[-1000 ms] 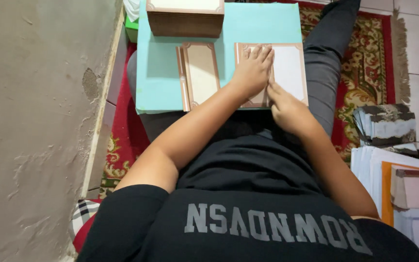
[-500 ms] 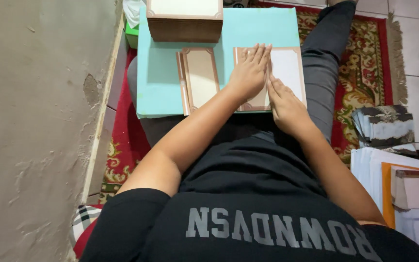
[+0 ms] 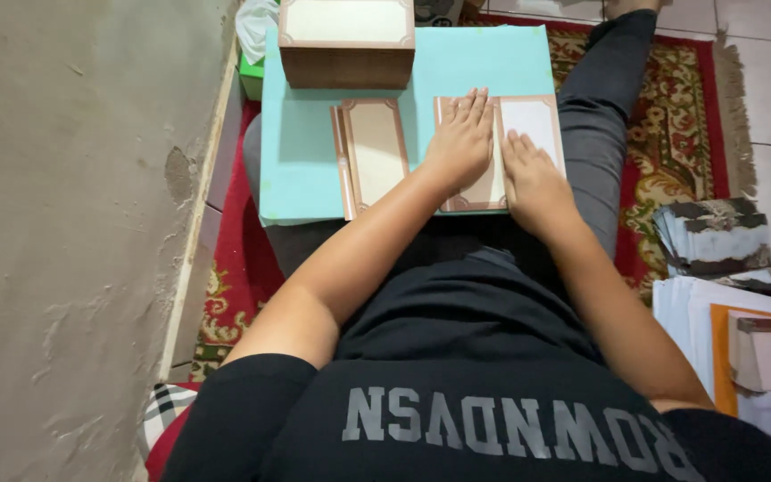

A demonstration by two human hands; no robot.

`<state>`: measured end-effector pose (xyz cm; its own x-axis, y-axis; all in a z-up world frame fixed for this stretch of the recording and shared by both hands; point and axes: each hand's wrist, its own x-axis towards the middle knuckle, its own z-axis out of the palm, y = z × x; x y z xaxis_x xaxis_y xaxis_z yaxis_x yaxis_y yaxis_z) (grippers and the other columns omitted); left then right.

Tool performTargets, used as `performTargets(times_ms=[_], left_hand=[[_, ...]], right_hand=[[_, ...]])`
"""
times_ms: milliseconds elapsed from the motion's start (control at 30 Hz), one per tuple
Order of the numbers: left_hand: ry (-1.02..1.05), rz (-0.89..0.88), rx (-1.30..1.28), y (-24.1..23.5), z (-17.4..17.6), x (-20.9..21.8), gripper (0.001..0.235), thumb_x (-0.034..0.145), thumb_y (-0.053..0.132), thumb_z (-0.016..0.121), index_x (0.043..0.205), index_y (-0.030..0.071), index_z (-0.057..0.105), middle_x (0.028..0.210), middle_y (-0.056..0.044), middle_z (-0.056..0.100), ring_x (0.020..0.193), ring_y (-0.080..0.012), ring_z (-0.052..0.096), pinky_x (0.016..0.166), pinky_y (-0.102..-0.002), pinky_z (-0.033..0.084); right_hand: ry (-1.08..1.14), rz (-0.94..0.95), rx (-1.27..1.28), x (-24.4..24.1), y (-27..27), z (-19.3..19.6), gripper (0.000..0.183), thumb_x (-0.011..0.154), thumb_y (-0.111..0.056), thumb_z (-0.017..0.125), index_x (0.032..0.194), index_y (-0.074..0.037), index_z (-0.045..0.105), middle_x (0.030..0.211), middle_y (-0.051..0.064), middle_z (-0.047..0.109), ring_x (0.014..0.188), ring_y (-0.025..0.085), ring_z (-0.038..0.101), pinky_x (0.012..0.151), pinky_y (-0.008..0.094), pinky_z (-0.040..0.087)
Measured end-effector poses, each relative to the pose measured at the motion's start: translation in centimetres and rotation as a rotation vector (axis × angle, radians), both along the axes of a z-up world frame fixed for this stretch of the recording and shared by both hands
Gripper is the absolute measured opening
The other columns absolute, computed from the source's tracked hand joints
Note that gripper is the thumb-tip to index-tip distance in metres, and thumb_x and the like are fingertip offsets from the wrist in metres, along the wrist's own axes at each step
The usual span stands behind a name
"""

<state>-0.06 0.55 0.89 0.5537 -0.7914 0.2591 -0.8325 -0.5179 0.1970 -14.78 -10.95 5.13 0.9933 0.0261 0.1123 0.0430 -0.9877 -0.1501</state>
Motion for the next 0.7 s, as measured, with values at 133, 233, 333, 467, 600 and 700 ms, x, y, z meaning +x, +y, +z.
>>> performTargets(times_ms=[133, 233, 333, 467, 600, 700], left_hand=[[-0.065, 0.001, -0.006, 0.0, -0.4, -0.2, 0.059, 0.104, 0.026, 0.026, 0.155, -0.003, 0.034, 0.163, -0.023, 0.031, 0.153, -0.0376, 0.027, 0.125, -0.055, 0.02], [-0.086, 0.009, -0.043, -0.4, -1.0, 0.4, 0.059, 0.104, 0.029, 0.03, 0.155, 0.0, 0.036, 0.163, -0.021, 0.034, 0.152, -0.0376, 0.03, 0.124, -0.055, 0.021], [-0.089, 0.023, -0.057, -0.8, -1.6, 0.5, 0.059, 0.105, 0.033, 0.033, 0.155, 0.003, 0.038, 0.163, -0.019, 0.036, 0.152, -0.0364, 0.031, 0.124, -0.055, 0.022], [-0.103, 0.026, -0.051, -0.6, -1.6, 0.4, 0.059, 0.105, 0.033, 0.033, 0.156, 0.003, 0.037, 0.163, -0.018, 0.036, 0.153, -0.0357, 0.031, 0.124, -0.054, 0.023], [-0.117, 0.025, -0.066, -0.6, -2.0, 0.3, 0.061, 0.103, 0.033, 0.037, 0.156, 0.002, 0.036, 0.162, -0.019, 0.036, 0.152, -0.0373, 0.032, 0.124, -0.057, 0.024], [-0.113, 0.034, -0.06, -0.7, -1.8, 0.4, 0.059, 0.105, 0.033, 0.031, 0.155, 0.003, 0.037, 0.162, -0.019, 0.037, 0.152, -0.0364, 0.033, 0.124, -0.055, 0.023]], right_hand=[[-0.057, 0.052, -0.037, -2.2, 0.6, 0.6, 0.059, 0.098, -0.012, 0.049, 0.155, 0.003, 0.041, 0.159, 0.025, 0.045, 0.147, 0.039, 0.042, 0.116, 0.048, 0.036], [-0.07, 0.043, -0.023, 0.4, -0.6, 0.1, 0.054, 0.102, -0.016, 0.045, 0.153, 0.003, 0.044, 0.159, 0.024, 0.045, 0.147, 0.041, 0.042, 0.115, 0.052, 0.036], [-0.091, 0.059, -0.025, 2.9, -2.1, -0.8, 0.053, 0.104, -0.016, 0.045, 0.152, 0.005, 0.047, 0.157, 0.026, 0.047, 0.145, 0.044, 0.043, 0.114, 0.053, 0.036], [-0.105, 0.08, -0.054, 2.2, -1.7, -0.7, 0.053, 0.103, -0.013, 0.048, 0.151, 0.008, 0.046, 0.154, 0.03, 0.049, 0.141, 0.047, 0.046, 0.115, 0.05, 0.038], [-0.066, 0.044, -0.064, 1.1, -1.1, -1.0, 0.057, 0.101, -0.017, 0.049, 0.152, 0.007, 0.045, 0.158, 0.027, 0.045, 0.147, 0.042, 0.04, 0.117, 0.049, 0.035], [-0.059, 0.047, -0.055, 3.1, -1.9, -0.5, 0.054, 0.104, -0.019, 0.046, 0.151, 0.007, 0.047, 0.158, 0.027, 0.046, 0.145, 0.044, 0.042, 0.112, 0.053, 0.038]])
